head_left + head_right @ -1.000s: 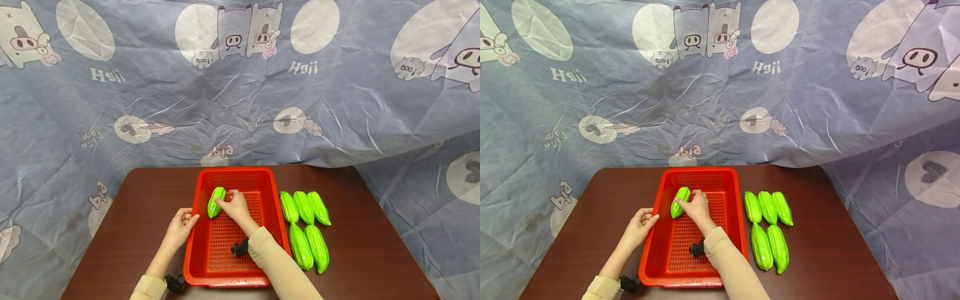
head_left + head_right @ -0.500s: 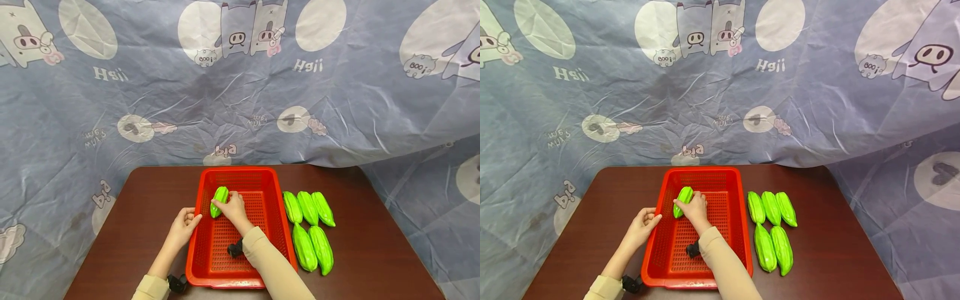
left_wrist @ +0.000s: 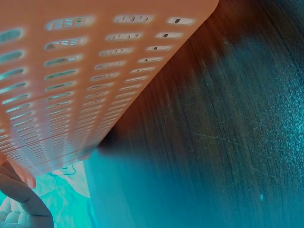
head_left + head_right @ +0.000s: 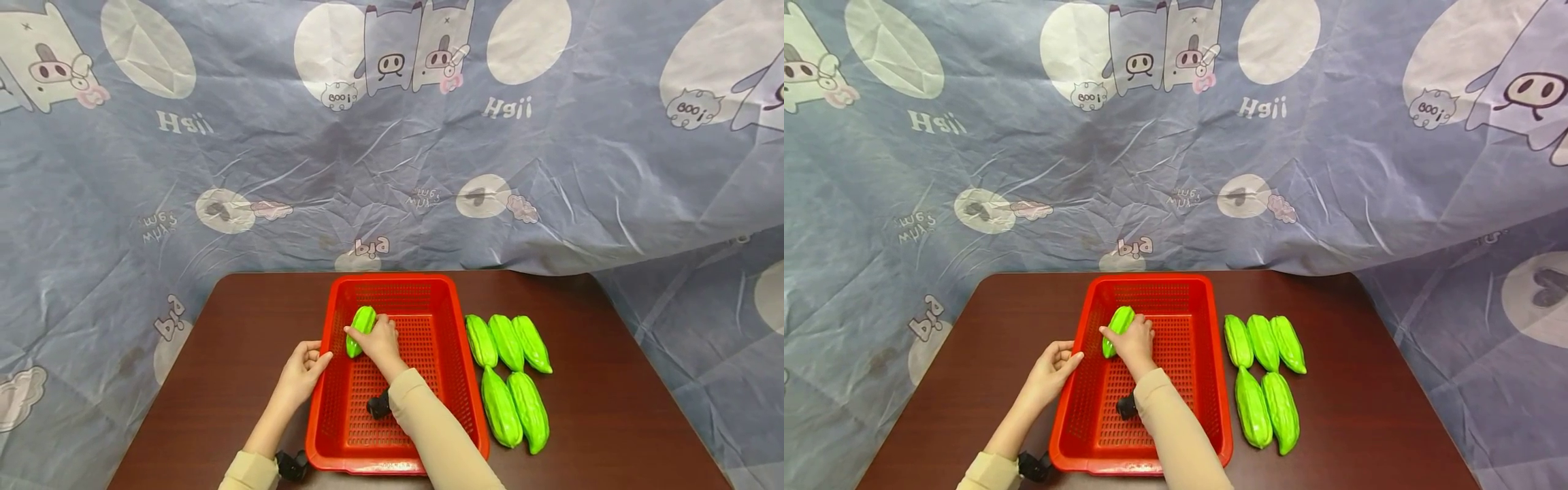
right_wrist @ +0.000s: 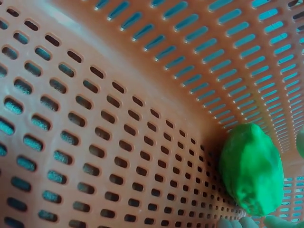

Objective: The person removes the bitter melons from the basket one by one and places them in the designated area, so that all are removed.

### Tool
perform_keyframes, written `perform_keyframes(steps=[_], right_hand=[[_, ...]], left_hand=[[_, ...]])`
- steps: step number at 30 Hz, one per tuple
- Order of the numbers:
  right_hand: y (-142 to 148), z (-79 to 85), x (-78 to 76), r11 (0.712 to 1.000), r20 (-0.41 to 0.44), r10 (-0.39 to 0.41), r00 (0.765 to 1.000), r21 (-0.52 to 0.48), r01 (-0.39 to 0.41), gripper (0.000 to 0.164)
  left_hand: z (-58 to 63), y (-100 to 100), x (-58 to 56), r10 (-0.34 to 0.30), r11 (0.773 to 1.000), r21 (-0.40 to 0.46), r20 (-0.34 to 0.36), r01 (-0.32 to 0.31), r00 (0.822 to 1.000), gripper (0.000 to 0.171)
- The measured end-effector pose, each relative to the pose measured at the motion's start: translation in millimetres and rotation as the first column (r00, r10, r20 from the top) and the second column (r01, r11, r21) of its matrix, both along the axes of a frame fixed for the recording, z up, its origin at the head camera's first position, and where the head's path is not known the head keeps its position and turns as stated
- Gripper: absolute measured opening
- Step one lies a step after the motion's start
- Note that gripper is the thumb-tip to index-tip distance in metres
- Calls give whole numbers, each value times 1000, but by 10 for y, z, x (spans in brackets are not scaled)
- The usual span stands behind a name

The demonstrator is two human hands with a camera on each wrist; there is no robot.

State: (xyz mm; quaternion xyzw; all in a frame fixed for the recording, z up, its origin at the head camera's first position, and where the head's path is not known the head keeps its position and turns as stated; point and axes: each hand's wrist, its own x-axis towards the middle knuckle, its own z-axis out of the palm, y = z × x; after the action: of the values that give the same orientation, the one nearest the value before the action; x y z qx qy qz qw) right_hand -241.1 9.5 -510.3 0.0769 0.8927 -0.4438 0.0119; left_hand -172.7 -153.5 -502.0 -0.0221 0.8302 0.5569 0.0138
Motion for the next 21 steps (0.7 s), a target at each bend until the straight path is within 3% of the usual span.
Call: perform_keyframes(steps=[21], right_hand=[[-97, -79, -21, 999, 10, -39, 999, 6, 39, 68]], left_hand=[[15, 7, 21, -1, 1000, 5, 3, 1, 1000, 42]])
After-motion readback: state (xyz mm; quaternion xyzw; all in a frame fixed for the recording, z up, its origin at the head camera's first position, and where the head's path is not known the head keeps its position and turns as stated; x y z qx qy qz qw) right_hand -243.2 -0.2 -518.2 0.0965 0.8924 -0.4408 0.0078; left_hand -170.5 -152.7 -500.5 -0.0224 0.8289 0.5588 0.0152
